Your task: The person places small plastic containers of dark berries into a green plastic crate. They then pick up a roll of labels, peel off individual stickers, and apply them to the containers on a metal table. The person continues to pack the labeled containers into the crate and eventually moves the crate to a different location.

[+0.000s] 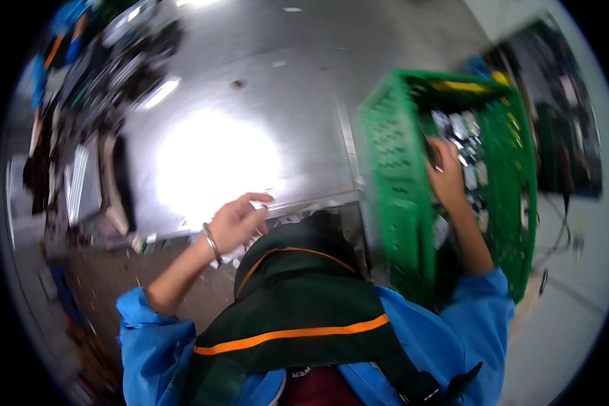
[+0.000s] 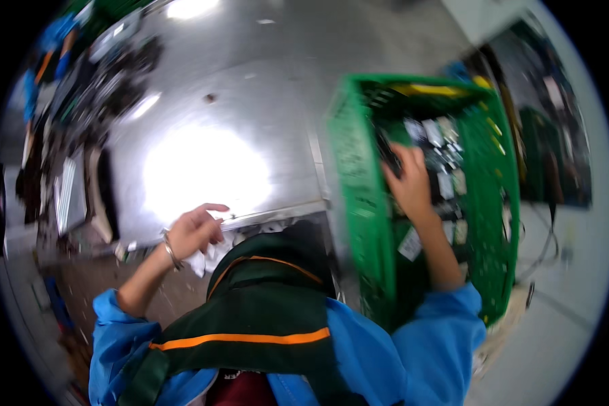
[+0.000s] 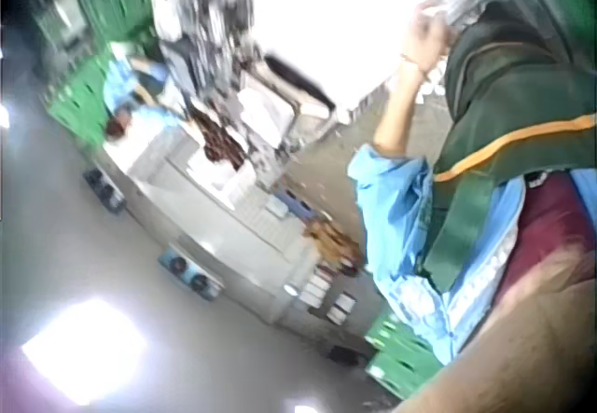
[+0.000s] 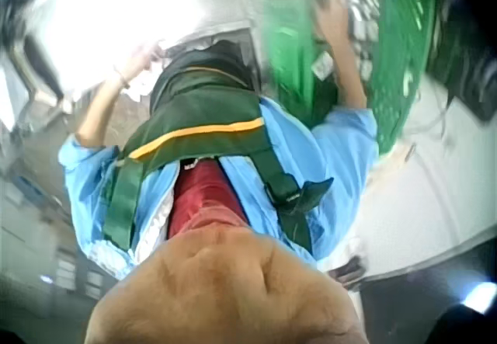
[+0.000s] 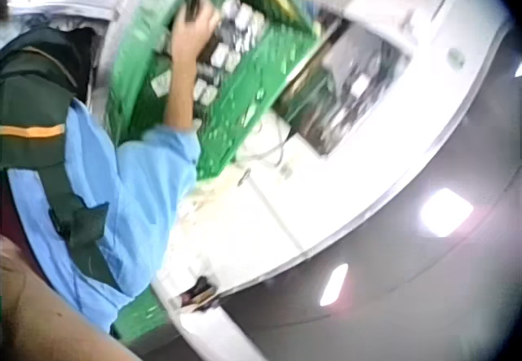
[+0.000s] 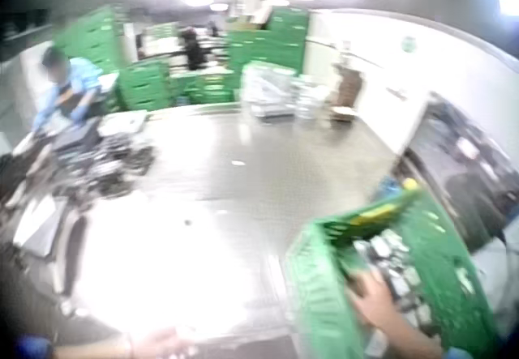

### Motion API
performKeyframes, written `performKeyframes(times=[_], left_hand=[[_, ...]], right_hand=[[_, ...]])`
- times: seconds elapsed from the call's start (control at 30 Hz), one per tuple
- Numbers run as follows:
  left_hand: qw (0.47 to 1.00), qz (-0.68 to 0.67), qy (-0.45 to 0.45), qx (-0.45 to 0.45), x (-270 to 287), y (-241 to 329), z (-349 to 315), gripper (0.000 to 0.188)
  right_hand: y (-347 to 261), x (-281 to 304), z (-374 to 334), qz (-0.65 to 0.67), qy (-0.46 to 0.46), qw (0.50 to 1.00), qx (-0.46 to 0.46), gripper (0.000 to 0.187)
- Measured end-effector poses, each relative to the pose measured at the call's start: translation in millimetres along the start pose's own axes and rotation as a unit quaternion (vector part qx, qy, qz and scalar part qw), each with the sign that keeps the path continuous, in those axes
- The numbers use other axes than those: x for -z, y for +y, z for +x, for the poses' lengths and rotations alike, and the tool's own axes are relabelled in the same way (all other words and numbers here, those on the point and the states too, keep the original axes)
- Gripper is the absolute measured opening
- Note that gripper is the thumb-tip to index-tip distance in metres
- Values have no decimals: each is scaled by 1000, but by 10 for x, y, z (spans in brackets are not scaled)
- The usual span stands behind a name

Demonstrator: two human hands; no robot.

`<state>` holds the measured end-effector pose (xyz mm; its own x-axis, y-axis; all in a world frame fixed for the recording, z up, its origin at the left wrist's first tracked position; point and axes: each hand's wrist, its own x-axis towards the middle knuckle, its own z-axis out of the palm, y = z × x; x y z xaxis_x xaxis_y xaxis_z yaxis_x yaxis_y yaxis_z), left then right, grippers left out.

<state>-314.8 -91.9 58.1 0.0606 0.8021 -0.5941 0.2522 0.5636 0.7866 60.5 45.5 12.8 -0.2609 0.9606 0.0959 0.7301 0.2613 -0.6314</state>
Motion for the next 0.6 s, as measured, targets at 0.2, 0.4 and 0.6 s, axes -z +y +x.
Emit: performKeyframes(times=[0.2,0.4,0.6], left_hand=[[939,-234,185,170,-117,-2073,-864,23],[782,-106,613,28,152,-3384,-902,53],[912,-121,389,44,1582,-3633,-955,48]], right_hand=[[1310,-185,-210,515,-34,819,-252,38],[1122,1054,153,-186,-164,968,-51,34],[-1130,800,619,69,219,973,2,26]])
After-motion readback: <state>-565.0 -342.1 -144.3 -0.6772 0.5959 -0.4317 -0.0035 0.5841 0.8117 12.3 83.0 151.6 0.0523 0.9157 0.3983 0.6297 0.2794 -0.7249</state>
